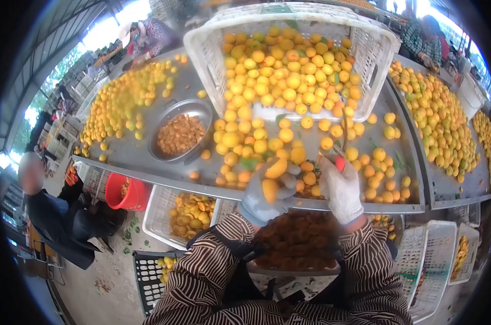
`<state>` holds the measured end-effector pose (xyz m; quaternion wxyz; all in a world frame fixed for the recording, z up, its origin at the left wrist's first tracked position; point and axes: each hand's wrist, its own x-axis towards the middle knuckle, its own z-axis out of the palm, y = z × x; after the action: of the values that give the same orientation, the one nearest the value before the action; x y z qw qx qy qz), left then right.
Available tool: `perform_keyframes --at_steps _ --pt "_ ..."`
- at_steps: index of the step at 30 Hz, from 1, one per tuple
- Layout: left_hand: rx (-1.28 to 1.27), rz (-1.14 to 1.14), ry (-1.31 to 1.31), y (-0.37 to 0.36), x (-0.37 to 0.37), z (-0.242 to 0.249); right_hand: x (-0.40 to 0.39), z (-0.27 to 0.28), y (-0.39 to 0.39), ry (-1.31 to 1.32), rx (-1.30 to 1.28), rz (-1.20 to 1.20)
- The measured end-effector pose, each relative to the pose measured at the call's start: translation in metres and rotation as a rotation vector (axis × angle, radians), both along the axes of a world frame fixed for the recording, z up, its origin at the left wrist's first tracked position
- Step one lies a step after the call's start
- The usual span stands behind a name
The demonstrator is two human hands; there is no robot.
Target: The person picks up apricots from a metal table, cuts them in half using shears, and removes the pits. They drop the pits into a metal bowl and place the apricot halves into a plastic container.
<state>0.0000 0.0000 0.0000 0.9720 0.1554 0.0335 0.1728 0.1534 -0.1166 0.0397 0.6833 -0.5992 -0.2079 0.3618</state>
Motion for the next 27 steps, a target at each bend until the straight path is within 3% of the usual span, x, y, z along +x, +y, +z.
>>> perform_keyframes --at_steps 5,9,10,12,16,19,21,23,27 --pt "-0.165 -0.031 -0.063 -0.001 0.003 0.012 0.003 0.004 -0.001 0.000 0.019 0.046" --pt "-0.064 -0.002 0.151 -0.004 0.001 0.016 0.009 0.002 -0.008 -0.056 0.055 0.032" --pt "0.046 0.011 0.233 -0.005 0.002 0.018 0.012 -0.002 -0.009 -0.190 0.111 0.010" --pt "0.180 -0.053 0.347 -0.016 0.003 0.033 0.015 0.008 -0.016 -0.060 0.077 0.022" --pt "0.581 -0.284 0.554 -0.036 0.001 0.047 0.023 0.021 -0.028 -0.094 0.061 0.009" --pt "0.990 -0.611 0.668 -0.056 0.008 0.069 0.030 0.020 -0.030 -0.048 0.090 -0.011" --pt "1.112 -0.706 0.713 -0.068 0.007 0.055 0.033 0.014 -0.028 -0.060 0.156 -0.042" --pt "1.407 -0.647 0.651 -0.070 -0.001 -0.003 0.036 0.013 -0.031 -0.106 0.161 -0.054" --pt "1.830 -0.823 0.982 -0.050 -0.001 -0.068 0.040 0.010 -0.035 -0.069 0.169 -0.033"
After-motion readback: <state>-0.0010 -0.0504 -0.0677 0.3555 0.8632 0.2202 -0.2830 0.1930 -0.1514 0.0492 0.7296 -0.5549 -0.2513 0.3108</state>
